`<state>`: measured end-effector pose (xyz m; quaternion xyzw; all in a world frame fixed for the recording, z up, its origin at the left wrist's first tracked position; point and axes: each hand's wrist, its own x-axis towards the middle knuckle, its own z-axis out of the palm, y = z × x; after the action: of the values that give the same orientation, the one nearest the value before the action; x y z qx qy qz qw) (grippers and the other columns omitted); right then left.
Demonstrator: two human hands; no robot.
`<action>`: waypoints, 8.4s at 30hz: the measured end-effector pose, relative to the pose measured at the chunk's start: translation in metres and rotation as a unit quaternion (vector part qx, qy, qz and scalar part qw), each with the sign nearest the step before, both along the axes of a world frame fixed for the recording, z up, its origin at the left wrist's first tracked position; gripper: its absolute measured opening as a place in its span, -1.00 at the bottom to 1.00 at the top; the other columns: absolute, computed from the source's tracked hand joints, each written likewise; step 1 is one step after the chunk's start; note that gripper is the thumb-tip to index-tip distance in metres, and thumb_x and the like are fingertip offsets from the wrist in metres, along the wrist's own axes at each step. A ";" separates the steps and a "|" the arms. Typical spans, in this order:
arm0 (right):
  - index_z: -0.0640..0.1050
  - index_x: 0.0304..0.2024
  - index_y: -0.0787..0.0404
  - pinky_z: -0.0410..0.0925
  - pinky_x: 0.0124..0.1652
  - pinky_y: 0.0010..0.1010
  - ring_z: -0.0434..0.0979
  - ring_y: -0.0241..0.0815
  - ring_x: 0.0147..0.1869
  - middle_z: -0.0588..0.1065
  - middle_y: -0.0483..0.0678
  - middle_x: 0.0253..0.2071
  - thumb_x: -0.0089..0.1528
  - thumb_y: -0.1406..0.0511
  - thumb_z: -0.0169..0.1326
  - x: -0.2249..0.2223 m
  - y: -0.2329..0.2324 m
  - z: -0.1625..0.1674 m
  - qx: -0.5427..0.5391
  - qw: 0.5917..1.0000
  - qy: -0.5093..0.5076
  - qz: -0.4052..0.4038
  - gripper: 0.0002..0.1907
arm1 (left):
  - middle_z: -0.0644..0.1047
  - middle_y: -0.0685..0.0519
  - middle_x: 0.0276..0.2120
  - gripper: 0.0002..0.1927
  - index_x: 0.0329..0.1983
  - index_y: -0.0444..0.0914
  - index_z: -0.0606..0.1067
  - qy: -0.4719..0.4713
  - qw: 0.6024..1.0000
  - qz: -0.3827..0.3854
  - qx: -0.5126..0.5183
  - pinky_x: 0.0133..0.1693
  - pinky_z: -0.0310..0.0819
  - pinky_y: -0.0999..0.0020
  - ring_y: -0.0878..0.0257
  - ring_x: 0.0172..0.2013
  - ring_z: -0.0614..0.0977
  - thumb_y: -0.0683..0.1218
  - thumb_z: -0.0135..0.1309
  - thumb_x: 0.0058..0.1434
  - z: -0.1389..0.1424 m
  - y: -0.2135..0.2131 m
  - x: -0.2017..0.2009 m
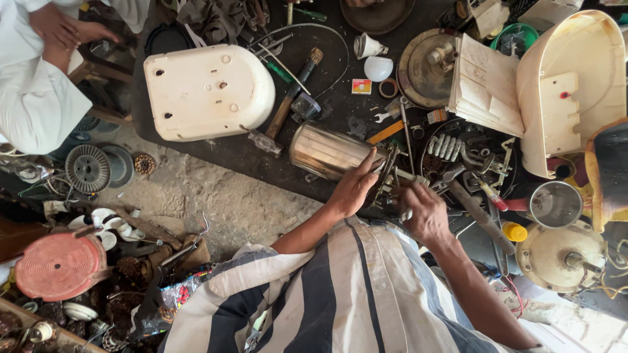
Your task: The person uses a wrench to tighten bolts on a cylindrical metal component, likely a motor or compressor, held on a cluttered workbench. They adjust the component's position and continue tightening fasteners while another person works nearby.
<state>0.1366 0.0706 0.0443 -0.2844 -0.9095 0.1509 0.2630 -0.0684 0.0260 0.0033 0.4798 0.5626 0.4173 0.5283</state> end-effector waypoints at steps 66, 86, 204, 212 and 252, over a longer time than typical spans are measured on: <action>0.50 -0.14 0.26 0.41 -0.47 -0.40 0.48 -0.26 -0.47 0.51 -0.06 -0.43 0.51 0.16 -0.13 0.004 0.082 -0.060 -0.672 0.637 0.252 -0.281 -0.67 | 0.50 0.00 -0.47 -0.26 0.62 -0.08 -0.04 0.034 0.997 -0.038 0.054 -0.38 0.39 0.20 0.22 -0.58 0.36 -0.04 -0.23 0.37 0.003 0.007 -0.007; 0.41 -0.10 0.22 0.50 -0.29 -0.26 0.59 -0.09 -0.22 0.55 -0.02 -0.23 0.41 0.38 0.01 0.008 -0.013 0.000 -0.097 0.991 0.038 -0.079 -0.94 | 0.49 -0.06 0.34 -0.28 0.62 -0.10 -0.11 0.032 0.995 -0.062 0.065 -0.41 0.45 0.31 0.35 -0.64 0.40 0.16 -0.30 0.46 -0.012 0.008 -0.011; 0.54 -0.23 0.25 0.46 -0.46 -0.35 0.54 -0.22 -0.49 0.58 -0.02 -0.44 0.54 0.16 -0.29 -0.002 0.060 -0.015 -0.536 0.789 0.170 -0.249 -0.55 | 0.21 0.01 0.55 -0.30 0.63 -0.07 0.01 0.080 0.983 -0.011 0.167 0.54 -0.55 -0.07 0.08 0.55 0.20 0.29 -0.56 0.52 -0.026 0.000 -0.003; 0.49 -0.15 0.27 0.40 -0.44 -0.35 0.52 -0.21 -0.43 0.50 -0.07 -0.41 0.54 0.10 -0.07 0.002 0.083 -0.056 -0.657 0.621 0.343 -0.255 -0.63 | 0.19 -0.04 0.54 -0.27 0.62 -0.11 0.00 0.073 0.985 -0.031 0.152 0.52 -0.59 -0.03 0.08 0.55 0.16 0.28 -0.53 0.48 -0.023 0.003 -0.006; 0.39 0.05 0.12 0.55 -0.30 -0.28 0.63 0.03 -0.10 0.54 0.03 -0.02 0.24 0.44 0.09 -0.004 0.011 0.030 0.013 0.998 -0.046 0.041 -0.66 | 0.25 -0.04 0.51 -0.31 0.62 -0.14 -0.01 0.096 0.985 -0.024 0.143 0.52 -0.57 0.01 0.14 0.53 0.20 0.12 -0.44 0.45 -0.028 0.008 -0.001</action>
<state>0.1325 0.0819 0.0743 -0.2501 -0.9334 0.1364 0.2183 -0.0689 0.0338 -0.0246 0.6013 0.5336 0.4327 0.4081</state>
